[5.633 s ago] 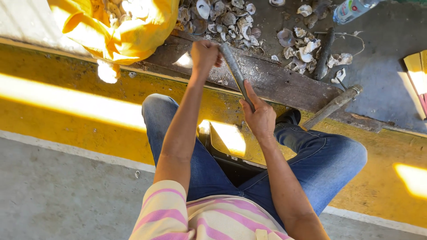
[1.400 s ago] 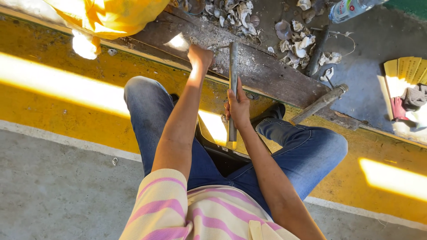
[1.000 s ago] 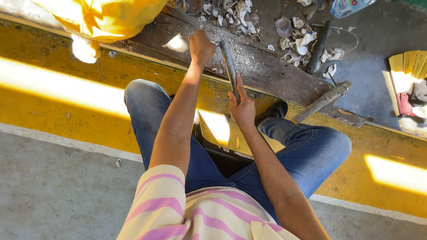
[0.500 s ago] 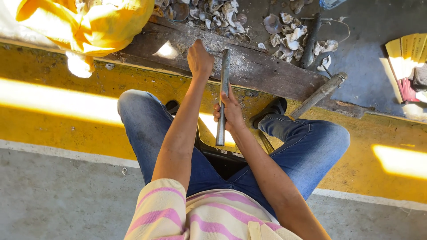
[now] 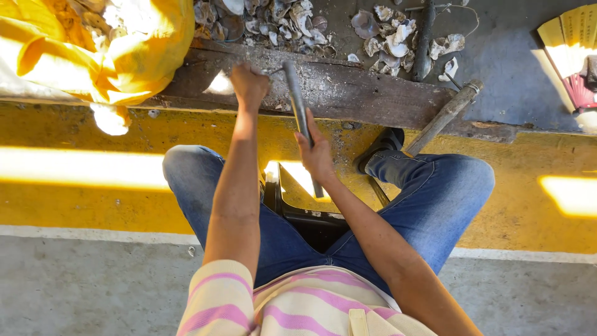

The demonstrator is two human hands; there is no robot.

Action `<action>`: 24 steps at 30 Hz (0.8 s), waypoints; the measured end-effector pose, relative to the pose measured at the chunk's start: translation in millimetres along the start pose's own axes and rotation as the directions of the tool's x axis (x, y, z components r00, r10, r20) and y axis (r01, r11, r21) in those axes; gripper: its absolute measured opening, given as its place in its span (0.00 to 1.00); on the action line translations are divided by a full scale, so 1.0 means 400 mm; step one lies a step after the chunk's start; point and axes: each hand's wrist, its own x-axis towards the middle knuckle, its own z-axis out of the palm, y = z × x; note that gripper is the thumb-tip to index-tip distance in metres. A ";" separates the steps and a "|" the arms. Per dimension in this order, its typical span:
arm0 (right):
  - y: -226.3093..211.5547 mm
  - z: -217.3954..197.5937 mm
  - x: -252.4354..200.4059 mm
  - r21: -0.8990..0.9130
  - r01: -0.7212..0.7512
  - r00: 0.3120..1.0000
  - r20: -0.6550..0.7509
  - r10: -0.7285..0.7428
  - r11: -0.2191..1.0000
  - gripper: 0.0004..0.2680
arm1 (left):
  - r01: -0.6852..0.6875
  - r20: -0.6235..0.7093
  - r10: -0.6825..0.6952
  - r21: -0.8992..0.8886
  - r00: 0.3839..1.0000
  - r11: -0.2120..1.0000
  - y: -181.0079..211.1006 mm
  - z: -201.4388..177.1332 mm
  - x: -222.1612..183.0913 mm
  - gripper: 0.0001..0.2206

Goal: Using a metal rod and hammer to process oyster shells on a workbench.

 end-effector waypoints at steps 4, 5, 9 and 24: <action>-0.055 -0.036 0.005 0.750 -0.557 0.824 0.447 0.348 0.356 0.23 | -0.256 -0.309 0.267 0.075 0.913 0.964 -0.077 0.054 -0.018 0.05; -0.061 -0.053 0.001 0.758 -0.646 0.729 0.579 0.365 0.087 0.23 | -0.270 -0.355 0.290 0.106 0.889 0.957 -0.090 0.070 -0.029 0.05; -0.040 -0.062 0.017 0.771 -0.634 0.730 0.623 0.280 -0.062 0.23 | -0.353 -0.427 0.401 0.189 0.811 0.916 -0.045 0.044 -0.043 0.04; -0.099 -0.145 -0.033 0.865 -0.130 0.991 0.103 0.082 0.485 0.27 | -0.224 -0.189 0.143 -0.537 0.972 0.813 0.233 -0.100 -0.194 0.06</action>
